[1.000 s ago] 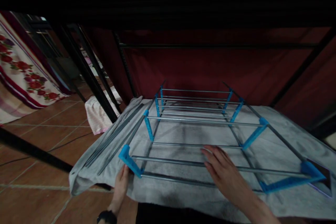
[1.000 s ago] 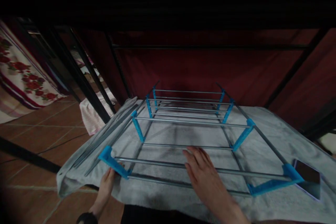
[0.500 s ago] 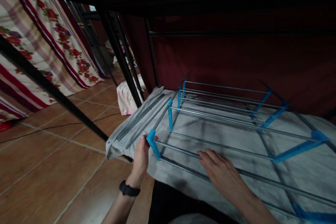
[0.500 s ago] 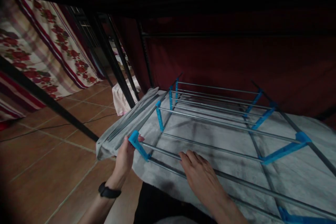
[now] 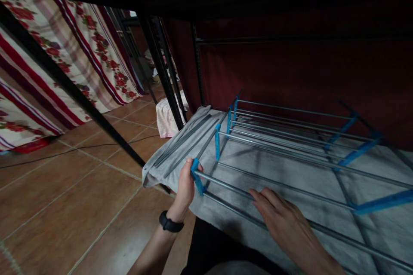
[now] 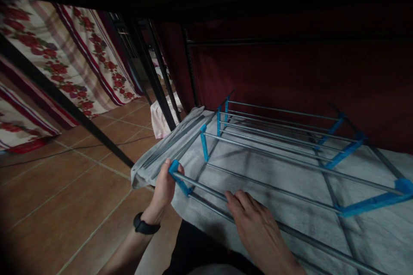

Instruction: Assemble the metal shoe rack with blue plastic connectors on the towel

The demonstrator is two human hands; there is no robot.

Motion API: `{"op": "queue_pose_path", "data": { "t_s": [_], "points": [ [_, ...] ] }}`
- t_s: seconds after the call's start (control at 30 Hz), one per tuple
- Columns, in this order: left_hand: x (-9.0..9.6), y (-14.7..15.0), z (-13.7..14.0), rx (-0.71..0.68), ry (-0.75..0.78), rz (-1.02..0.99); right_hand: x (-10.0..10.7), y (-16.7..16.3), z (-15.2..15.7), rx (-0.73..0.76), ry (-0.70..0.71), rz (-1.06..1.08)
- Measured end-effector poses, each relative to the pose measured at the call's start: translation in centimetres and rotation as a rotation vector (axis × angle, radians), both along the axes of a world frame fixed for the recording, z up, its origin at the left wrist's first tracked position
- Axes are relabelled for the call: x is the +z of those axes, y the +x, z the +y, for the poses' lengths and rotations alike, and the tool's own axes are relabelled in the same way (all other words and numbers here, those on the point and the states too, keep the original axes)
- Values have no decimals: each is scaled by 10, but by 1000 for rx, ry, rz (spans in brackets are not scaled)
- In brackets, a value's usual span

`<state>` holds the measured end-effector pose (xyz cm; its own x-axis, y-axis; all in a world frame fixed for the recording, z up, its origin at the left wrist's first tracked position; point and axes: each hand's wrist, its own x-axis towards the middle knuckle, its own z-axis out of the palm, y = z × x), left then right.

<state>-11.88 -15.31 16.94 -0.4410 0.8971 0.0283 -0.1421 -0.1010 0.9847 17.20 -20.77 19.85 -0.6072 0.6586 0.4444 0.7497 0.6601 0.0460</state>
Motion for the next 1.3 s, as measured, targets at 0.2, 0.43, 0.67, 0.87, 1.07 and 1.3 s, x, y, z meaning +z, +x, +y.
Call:
{"op": "queue_pose_path", "data": {
  "t_s": [0.2,0.43,0.67,0.87,1.07,1.3],
  "points": [
    [6,5,-1,-3,-30,-59,1,3,-1,28,39,-38],
    [6,5,-1,8,-35,-32,-4,5,-3,26,32,-48],
    [9,7,-3,8,-82,47,-9,5,-2,3,19,-17],
    [8,8,-4,-3,-93,65,-11,6,-3,1,43,-39],
    [7,8,-4,5,-108,95,-15,5,-2,2,60,-37],
    [-2,1,-1,-4,-80,128,-16,-4,-2,-56,25,-11]
  ]
}}
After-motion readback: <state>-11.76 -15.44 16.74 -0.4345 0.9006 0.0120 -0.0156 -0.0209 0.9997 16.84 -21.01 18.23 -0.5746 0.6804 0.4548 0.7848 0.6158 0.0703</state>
